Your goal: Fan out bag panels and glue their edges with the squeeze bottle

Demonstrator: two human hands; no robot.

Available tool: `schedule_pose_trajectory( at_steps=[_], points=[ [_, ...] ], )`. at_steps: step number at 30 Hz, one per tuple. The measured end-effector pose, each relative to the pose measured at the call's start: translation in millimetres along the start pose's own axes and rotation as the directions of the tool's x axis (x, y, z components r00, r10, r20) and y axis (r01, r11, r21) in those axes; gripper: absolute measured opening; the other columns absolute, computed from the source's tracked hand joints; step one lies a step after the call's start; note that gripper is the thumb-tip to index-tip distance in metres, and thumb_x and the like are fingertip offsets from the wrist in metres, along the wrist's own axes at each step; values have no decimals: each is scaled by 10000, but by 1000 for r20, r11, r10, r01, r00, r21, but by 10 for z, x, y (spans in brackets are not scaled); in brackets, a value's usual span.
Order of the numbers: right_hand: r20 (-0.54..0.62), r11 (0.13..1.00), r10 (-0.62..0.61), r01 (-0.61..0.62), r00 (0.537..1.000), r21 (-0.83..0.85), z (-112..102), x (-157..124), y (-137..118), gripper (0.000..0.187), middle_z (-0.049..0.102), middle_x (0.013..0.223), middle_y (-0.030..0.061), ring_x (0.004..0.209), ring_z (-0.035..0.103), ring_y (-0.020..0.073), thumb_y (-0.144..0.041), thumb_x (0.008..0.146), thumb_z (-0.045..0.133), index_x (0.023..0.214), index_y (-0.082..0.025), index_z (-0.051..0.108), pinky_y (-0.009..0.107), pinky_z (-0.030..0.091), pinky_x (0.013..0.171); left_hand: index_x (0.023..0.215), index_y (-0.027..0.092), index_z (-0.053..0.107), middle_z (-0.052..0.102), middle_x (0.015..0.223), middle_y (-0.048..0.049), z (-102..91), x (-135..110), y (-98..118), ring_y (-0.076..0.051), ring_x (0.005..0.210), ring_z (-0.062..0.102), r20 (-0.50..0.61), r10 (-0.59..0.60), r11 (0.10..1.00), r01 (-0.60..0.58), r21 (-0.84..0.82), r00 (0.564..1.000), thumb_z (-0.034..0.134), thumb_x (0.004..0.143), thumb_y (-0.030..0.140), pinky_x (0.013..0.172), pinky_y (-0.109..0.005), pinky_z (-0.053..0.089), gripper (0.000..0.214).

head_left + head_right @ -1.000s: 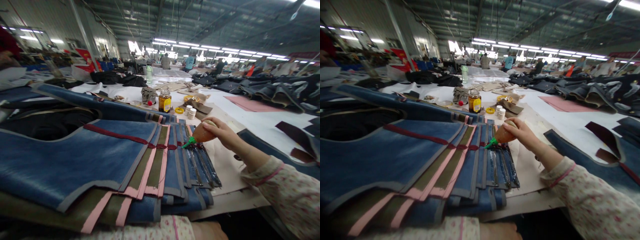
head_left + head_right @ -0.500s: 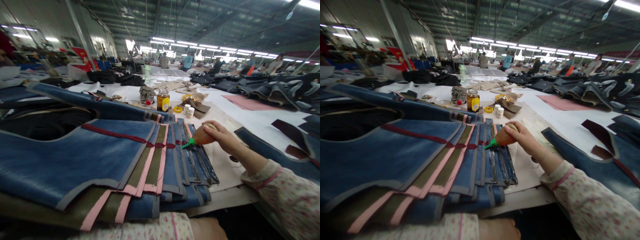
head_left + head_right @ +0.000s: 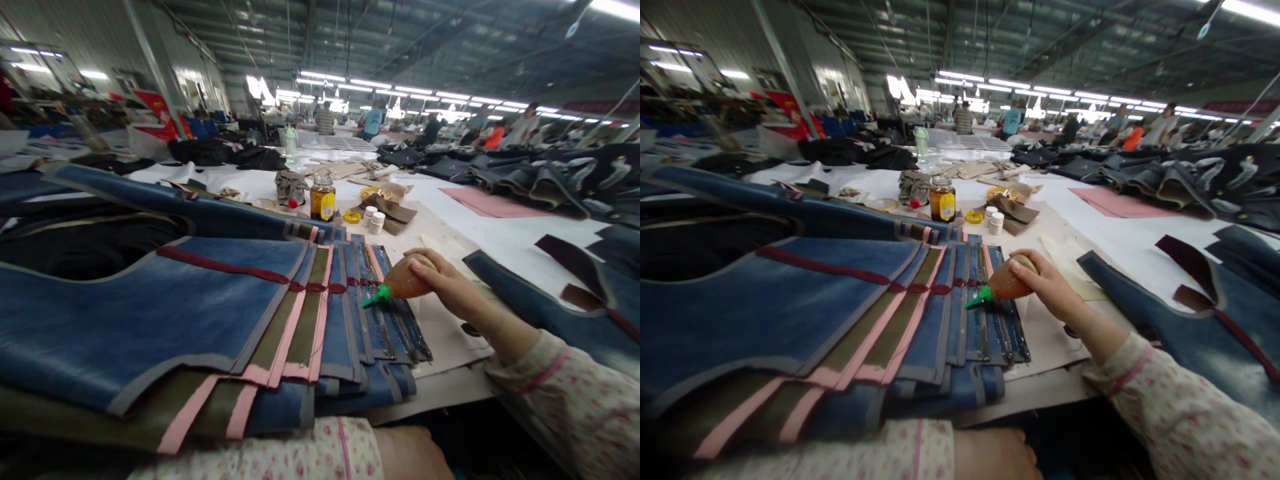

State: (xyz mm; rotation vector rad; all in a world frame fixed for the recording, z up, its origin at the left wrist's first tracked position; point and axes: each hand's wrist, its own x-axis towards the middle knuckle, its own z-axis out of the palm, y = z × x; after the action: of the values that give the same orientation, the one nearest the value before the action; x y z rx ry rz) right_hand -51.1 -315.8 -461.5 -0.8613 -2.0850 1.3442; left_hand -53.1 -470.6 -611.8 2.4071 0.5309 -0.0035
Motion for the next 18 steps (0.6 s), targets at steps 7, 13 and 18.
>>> schedule_pose_trajectory(
  at_steps=[7, 13, 18],
  points=[
    [135, 997, 65, -71, 989, 44, -10, -320, -109, 447, 646, 1003, 54, 937, 609, 246, -595, 765, 618, 1053, -255, 578, 334, 495, 784, 879, 218, 690, 712, 827, -4, -220, -323, 334, -162, 730, 641, 89, -155, 980, 141, 142, 984, 624, 674, 113, 523, -320, 411, 240],
    [153, 999, 35, -37, 988, 12, -12, -369, -87, 404, 640, 1030, 44, 981, 599, 239, -571, 801, 607, 1074, -274, 578, 322, 481, 818, 919, 209, 652, 695, 956, -19, -406, -435, 496, -182, 853, 620, 193, -187, 963, 141, 229, 963, 537, 804, 238, 620, -347, 443, 165],
    [127, 998, 34, -41, 991, 52, 1, -449, -95, 410, 647, 1005, 41, 945, 609, 236, -581, 793, 615, 1067, -279, 576, 303, 490, 760, 952, 209, 633, 677, 961, -14, -380, -434, 470, -184, 889, 604, 209, -192, 953, 132, 273, 959, 544, 810, 231, 663, -338, 447, 169]
  ],
)
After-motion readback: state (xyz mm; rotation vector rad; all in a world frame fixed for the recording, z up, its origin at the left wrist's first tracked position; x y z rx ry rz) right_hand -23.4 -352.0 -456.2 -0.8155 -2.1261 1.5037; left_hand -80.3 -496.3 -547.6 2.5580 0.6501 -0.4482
